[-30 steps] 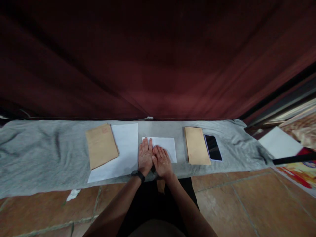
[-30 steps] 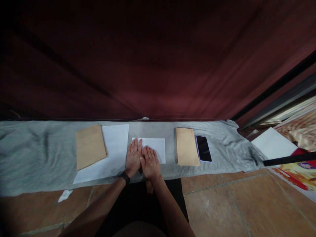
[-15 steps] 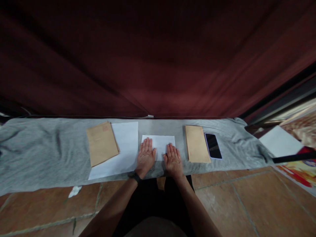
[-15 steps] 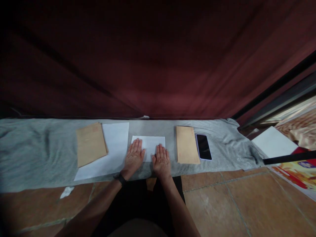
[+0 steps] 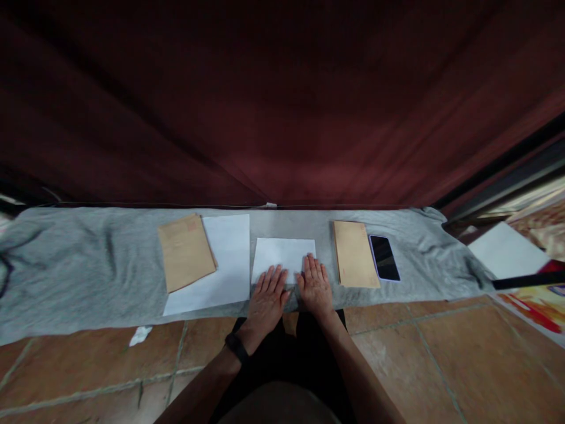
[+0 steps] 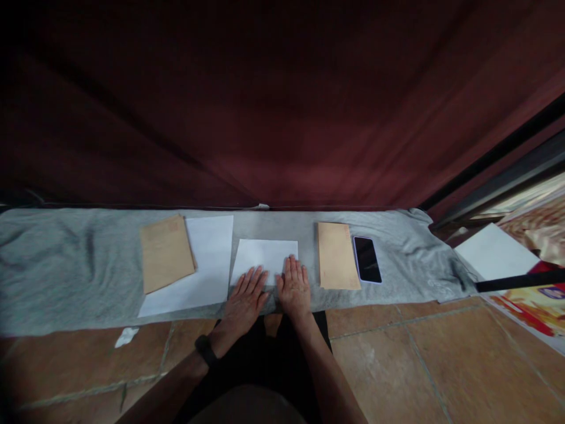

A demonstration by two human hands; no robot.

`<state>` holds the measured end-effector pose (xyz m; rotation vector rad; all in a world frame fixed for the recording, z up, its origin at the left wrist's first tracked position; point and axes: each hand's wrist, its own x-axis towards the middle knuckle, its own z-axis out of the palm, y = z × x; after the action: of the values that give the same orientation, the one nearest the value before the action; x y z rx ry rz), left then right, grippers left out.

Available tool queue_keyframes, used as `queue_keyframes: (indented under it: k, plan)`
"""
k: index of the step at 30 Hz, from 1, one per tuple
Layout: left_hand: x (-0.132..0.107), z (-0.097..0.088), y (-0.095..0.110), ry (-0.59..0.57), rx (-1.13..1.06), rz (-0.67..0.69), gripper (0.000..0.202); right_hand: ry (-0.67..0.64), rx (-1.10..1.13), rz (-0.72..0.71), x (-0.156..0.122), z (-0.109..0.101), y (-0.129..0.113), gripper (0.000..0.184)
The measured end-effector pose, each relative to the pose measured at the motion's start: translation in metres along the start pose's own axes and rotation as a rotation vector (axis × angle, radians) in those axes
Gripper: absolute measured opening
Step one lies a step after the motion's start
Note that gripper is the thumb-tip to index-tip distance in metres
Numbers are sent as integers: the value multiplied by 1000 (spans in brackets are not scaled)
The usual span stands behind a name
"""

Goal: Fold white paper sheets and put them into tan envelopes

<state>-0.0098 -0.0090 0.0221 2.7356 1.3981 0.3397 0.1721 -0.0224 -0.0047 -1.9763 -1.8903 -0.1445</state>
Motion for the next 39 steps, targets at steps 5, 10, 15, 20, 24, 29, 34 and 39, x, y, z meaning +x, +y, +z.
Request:
queue_keyframes:
  k: [5,10,15,20,24,29,34,39]
  plan:
    - [-12,4,-10,39,-17,-63,67,-8,-21,38,-4,-3,3,58]
    - [-27,9,-14,100,-2,-166,71,-11,-35,72,-10,-8,7,56]
    - [-31,3,-13,136,7,-224,66,13,-28,88,-13,-11,9,55]
    - [6,-7,-14,136,-67,-147,59,44,104,51,3,-10,-3,56]
    - [54,-4,-19,87,-102,-83,58,-16,259,-29,30,-3,-25,54]
    - [83,18,-30,17,-65,-60,58,-102,240,-53,55,7,-39,53]
    - [82,31,-34,59,-16,-92,58,-92,144,-22,59,15,-35,51]
    - [83,28,-37,120,-13,-196,57,-76,96,19,65,19,-26,50]
